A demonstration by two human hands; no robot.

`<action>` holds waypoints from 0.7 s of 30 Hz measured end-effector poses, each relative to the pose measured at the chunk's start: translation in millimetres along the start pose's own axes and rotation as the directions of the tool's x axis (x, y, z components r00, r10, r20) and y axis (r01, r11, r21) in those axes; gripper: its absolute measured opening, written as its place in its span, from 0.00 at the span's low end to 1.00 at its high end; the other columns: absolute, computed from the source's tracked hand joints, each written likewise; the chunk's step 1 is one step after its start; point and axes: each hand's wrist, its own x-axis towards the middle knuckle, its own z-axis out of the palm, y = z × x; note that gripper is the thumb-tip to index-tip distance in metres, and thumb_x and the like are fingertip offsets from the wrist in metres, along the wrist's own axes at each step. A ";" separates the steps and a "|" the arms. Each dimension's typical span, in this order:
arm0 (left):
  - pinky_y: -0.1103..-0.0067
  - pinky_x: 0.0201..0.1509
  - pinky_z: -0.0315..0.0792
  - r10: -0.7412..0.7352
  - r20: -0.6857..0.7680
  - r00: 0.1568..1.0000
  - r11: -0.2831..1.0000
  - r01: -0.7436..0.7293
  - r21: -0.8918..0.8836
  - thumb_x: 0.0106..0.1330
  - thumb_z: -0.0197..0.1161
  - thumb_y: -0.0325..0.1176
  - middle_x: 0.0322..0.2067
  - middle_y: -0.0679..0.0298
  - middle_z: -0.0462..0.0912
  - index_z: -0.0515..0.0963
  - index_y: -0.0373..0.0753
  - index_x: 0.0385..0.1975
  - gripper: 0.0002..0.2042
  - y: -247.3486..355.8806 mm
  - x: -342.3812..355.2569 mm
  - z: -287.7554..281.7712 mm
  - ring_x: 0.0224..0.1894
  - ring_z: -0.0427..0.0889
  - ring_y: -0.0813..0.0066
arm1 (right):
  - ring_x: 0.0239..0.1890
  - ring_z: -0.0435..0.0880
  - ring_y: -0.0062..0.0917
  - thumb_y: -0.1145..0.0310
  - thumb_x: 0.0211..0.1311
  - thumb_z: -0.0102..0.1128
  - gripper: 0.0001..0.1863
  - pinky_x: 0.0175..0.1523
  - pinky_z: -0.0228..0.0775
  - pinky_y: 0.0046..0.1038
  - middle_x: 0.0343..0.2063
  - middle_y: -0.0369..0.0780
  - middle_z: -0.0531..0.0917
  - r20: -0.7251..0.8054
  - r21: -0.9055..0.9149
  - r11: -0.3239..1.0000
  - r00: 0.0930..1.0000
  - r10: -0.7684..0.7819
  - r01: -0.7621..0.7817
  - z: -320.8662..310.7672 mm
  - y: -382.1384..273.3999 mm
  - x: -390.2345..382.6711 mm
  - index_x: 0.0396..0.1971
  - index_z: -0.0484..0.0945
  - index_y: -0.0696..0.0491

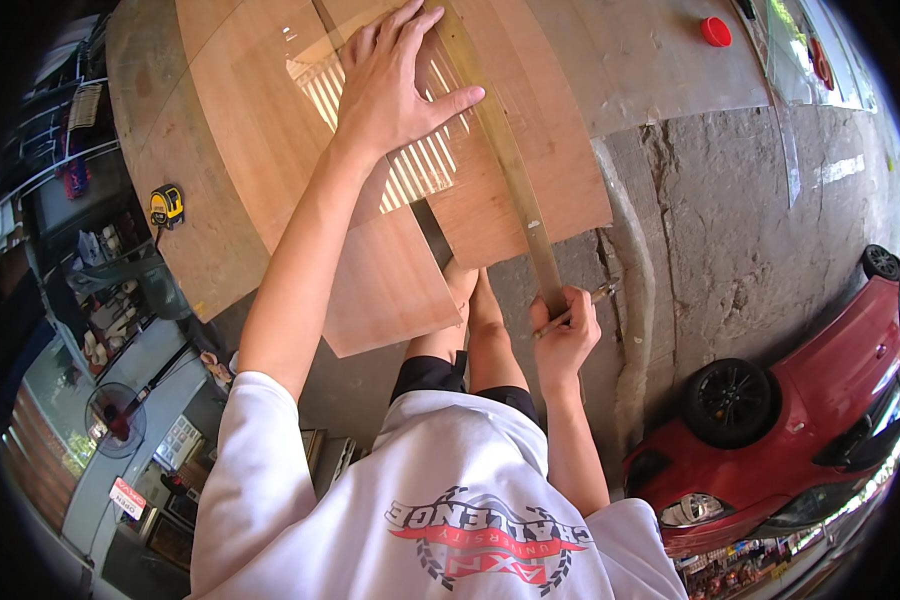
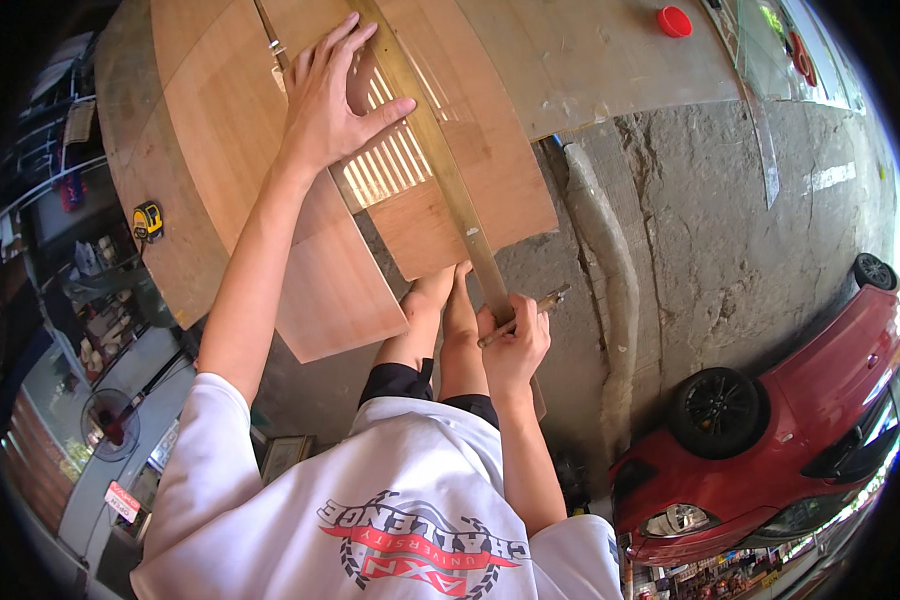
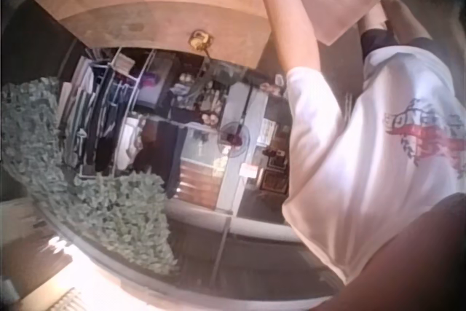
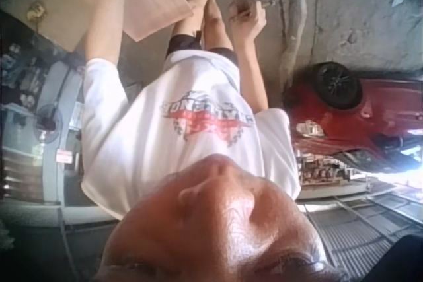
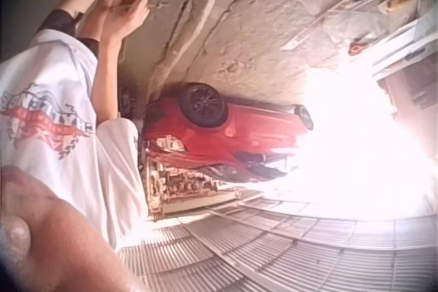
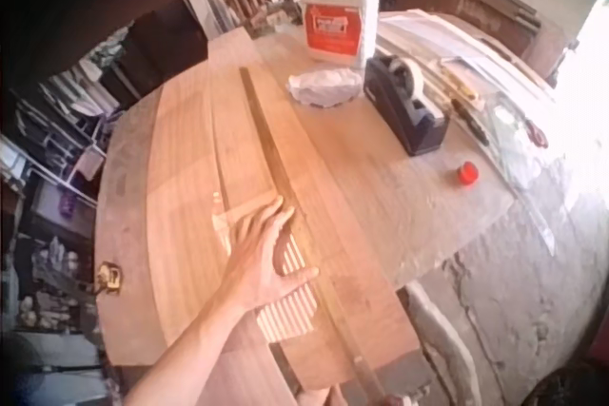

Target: The person measures a wooden board using a tape measure and marks it with a marker. They then use a straightedge to draw straight lines along the marked points on the wood.

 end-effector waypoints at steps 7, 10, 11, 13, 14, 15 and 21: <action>0.56 0.79 0.51 -0.051 0.087 0.995 0.997 0.055 -0.047 0.45 0.78 0.63 0.72 0.40 0.60 0.63 0.23 0.67 0.57 -5.2 12.6 0.2 0.77 0.54 0.41 | 0.23 0.76 0.20 0.79 0.55 0.72 0.12 0.31 0.69 0.22 0.22 0.39 0.80 0.005 0.068 0.997 1.000 -0.021 0.021 5.0 -0.4 17.2 0.34 0.75 0.57; 0.52 0.76 0.50 -0.030 0.004 1.000 0.999 0.030 0.028 0.53 0.71 0.69 0.72 0.55 0.66 0.68 0.43 0.71 0.49 -13.3 13.5 7.5 0.72 0.62 0.49 | 0.23 0.75 0.20 0.77 0.56 0.73 0.12 0.30 0.69 0.22 0.22 0.39 0.80 0.007 0.053 0.998 1.000 -0.022 0.021 6.4 -2.0 21.7 0.34 0.76 0.57; 0.51 0.76 0.49 -0.036 0.007 0.999 0.999 0.036 0.020 0.53 0.71 0.69 0.73 0.55 0.66 0.67 0.43 0.71 0.49 -15.2 13.1 9.2 0.72 0.61 0.48 | 0.23 0.75 0.20 0.77 0.56 0.73 0.12 0.30 0.68 0.22 0.22 0.39 0.80 0.006 0.050 0.999 1.000 -0.016 0.015 6.7 -2.8 22.1 0.34 0.76 0.57; 0.50 0.76 0.48 -0.049 0.014 0.999 0.999 0.048 0.008 0.54 0.70 0.69 0.73 0.54 0.64 0.66 0.43 0.72 0.49 -17.3 12.3 10.5 0.73 0.59 0.47 | 0.22 0.75 0.20 0.77 0.56 0.73 0.12 0.30 0.68 0.22 0.22 0.40 0.80 0.003 0.035 0.999 1.000 -0.008 0.008 7.3 -4.2 21.8 0.35 0.76 0.56; 0.50 0.76 0.48 -0.056 0.030 0.998 0.998 0.057 -0.016 0.55 0.70 0.69 0.74 0.54 0.64 0.66 0.43 0.72 0.49 -17.5 12.1 9.9 0.74 0.59 0.47 | 0.22 0.75 0.20 0.77 0.56 0.73 0.11 0.30 0.68 0.22 0.22 0.40 0.80 0.000 0.025 1.000 1.000 -0.007 0.007 7.5 -5.2 20.7 0.35 0.77 0.56; 0.50 0.77 0.48 -0.062 0.044 0.997 0.997 0.064 -0.037 0.55 0.70 0.69 0.74 0.54 0.63 0.65 0.43 0.72 0.49 -17.1 12.5 9.1 0.74 0.58 0.47 | 0.22 0.75 0.20 0.76 0.56 0.73 0.11 0.30 0.68 0.23 0.22 0.40 0.80 -0.006 0.017 1.000 1.000 -0.009 0.009 8.1 -5.8 20.2 0.35 0.77 0.56; 0.53 0.78 0.48 -0.084 0.128 0.988 0.996 0.086 -0.011 0.55 0.70 0.67 0.74 0.53 0.61 0.66 0.40 0.71 0.49 -11.9 14.7 -2.1 0.75 0.56 0.48 | 0.26 0.76 0.33 0.76 0.52 0.74 0.14 0.33 0.69 0.32 0.26 0.42 0.80 0.037 0.075 0.992 0.994 0.103 -0.105 8.7 -11.0 12.6 0.37 0.78 0.56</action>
